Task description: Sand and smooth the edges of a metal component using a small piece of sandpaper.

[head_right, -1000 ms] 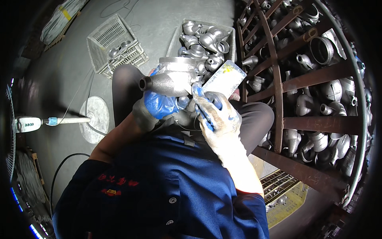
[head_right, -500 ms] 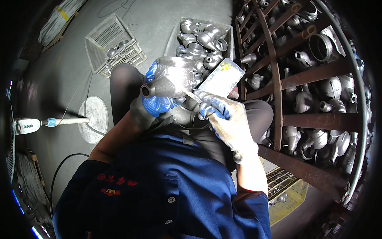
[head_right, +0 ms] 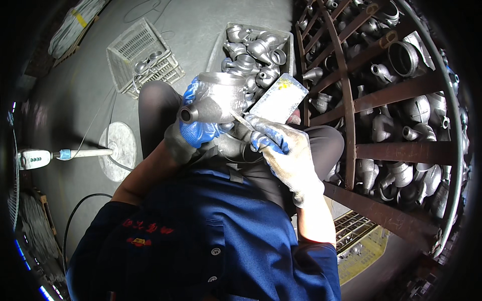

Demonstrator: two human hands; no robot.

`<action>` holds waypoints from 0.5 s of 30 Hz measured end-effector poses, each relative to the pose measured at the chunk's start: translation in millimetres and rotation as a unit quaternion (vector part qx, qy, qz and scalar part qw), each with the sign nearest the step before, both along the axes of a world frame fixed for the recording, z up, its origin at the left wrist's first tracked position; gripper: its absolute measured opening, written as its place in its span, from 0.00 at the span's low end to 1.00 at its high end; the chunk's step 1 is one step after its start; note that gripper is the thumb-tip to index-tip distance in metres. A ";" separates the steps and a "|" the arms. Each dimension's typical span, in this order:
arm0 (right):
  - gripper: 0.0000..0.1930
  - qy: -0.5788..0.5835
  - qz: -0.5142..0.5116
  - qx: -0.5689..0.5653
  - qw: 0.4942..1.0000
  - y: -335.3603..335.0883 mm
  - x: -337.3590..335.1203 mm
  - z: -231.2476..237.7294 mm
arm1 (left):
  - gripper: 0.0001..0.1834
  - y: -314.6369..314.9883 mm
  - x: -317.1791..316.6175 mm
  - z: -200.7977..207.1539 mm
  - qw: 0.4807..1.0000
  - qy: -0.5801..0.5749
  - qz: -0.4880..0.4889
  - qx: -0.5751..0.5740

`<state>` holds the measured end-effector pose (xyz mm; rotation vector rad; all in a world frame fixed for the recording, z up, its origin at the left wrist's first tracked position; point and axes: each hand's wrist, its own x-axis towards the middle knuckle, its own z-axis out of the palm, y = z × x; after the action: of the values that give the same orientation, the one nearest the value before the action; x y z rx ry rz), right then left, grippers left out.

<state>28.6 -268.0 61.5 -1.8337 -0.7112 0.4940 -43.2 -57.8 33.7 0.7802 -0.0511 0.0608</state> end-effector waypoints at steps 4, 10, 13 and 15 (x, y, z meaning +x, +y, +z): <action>0.15 0.034 -0.025 0.001 0.999 1.0 -2.8 4.0 | 0.40 -0.3 0.1 5.7 0.999 -0.014 0.007 0.032; 0.15 0.121 -0.047 0.000 0.992 4.1 -4.9 10.7 | 0.41 -0.1 9.1 -4.3 0.998 -0.046 0.016 0.026; 0.15 0.132 -0.016 0.010 0.991 5.1 -4.4 11.6 | 0.41 1.4 10.6 -7.9 0.998 -0.020 0.020 0.055; 0.16 0.138 -0.016 0.045 0.989 8.7 -5.7 9.2 | 0.40 2.1 11.0 -9.0 0.995 -0.009 0.030 0.095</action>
<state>22.9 -259.3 70.7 -1.6492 -0.5060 0.6681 -32.2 -55.7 24.6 0.9721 -0.0520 0.1208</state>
